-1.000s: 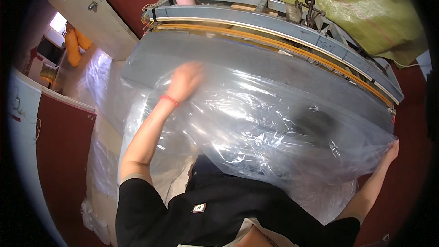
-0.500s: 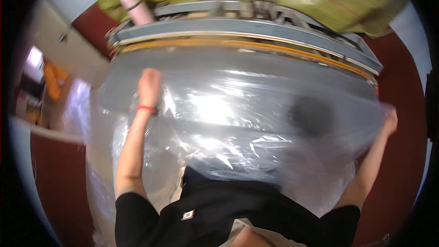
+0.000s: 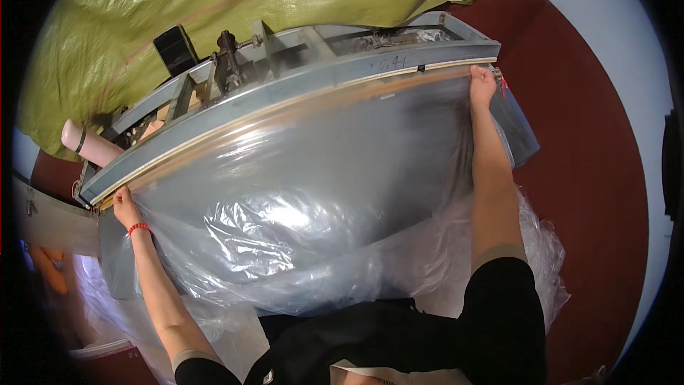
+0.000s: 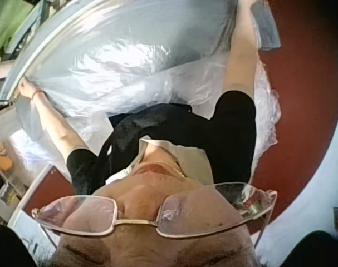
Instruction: Sealing a large plastic sheet using a heat sealing machine.
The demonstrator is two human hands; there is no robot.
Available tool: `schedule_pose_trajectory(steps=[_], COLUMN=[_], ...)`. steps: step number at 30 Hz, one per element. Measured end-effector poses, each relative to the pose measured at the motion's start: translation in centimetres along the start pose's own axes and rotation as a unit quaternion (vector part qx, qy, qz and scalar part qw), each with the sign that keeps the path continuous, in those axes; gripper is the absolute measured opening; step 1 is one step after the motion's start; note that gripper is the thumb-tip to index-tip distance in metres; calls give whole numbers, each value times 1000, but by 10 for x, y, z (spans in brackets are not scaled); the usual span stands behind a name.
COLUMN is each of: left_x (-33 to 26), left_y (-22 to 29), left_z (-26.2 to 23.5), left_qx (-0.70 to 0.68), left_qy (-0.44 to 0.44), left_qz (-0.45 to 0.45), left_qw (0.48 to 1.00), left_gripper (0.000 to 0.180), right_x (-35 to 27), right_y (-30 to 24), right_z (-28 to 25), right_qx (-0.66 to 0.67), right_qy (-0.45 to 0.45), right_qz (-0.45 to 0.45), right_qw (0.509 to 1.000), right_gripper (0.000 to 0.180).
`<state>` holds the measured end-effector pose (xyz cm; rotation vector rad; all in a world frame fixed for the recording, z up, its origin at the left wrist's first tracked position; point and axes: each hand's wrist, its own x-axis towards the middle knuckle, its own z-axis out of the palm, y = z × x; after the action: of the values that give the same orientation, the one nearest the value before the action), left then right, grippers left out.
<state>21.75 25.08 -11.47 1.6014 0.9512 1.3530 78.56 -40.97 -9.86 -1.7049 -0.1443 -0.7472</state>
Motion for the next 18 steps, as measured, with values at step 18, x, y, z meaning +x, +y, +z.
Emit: schedule_pose_trajectory(steps=[18], left_x=[-7], left_y=[20], left_z=[-9], left_qx=[-23], left_qy=[26], left_qz=[-32], left_qw=[999], left_gripper=[16], right_x=[0], right_y=[-32], right_z=[-13], right_qx=[74], right_qy=[-49], right_qz=[119], right_qw=[989], right_gripper=[21])
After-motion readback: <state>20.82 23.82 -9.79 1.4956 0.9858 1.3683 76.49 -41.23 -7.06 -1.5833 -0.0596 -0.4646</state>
